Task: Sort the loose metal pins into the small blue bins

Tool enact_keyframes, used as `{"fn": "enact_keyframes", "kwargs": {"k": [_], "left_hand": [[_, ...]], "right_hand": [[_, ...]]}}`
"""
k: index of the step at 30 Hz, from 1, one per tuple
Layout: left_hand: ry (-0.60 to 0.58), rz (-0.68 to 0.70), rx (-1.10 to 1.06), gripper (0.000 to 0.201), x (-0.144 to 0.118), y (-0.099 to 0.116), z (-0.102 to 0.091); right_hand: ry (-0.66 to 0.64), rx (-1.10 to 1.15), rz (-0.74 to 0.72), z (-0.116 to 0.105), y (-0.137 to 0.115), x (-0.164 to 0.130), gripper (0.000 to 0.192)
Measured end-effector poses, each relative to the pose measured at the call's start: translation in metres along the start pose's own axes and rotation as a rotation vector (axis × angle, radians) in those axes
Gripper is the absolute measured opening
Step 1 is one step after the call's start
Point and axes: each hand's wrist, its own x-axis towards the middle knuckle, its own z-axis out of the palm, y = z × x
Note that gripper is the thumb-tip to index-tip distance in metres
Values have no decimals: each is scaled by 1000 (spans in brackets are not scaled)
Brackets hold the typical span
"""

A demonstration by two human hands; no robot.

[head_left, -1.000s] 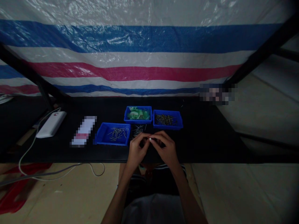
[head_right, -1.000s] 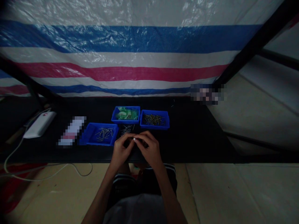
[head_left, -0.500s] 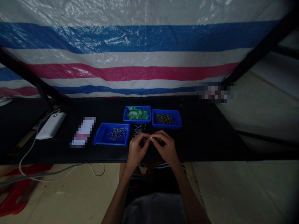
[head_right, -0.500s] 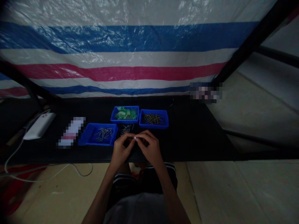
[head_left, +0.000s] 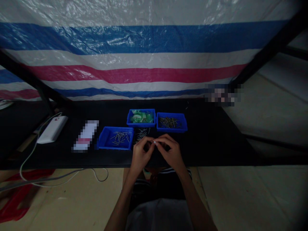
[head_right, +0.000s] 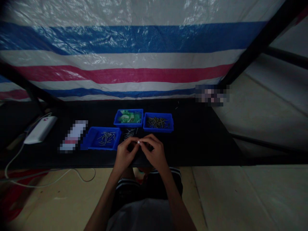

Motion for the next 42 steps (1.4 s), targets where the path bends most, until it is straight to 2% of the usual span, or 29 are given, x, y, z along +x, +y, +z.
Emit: {"fn": "enact_keyframes", "kwargs": {"k": [42], "left_hand": [[9,-16,-14,10,1,5,0]], "right_hand": [[28,3,-4,1,0,-1,11]]}}
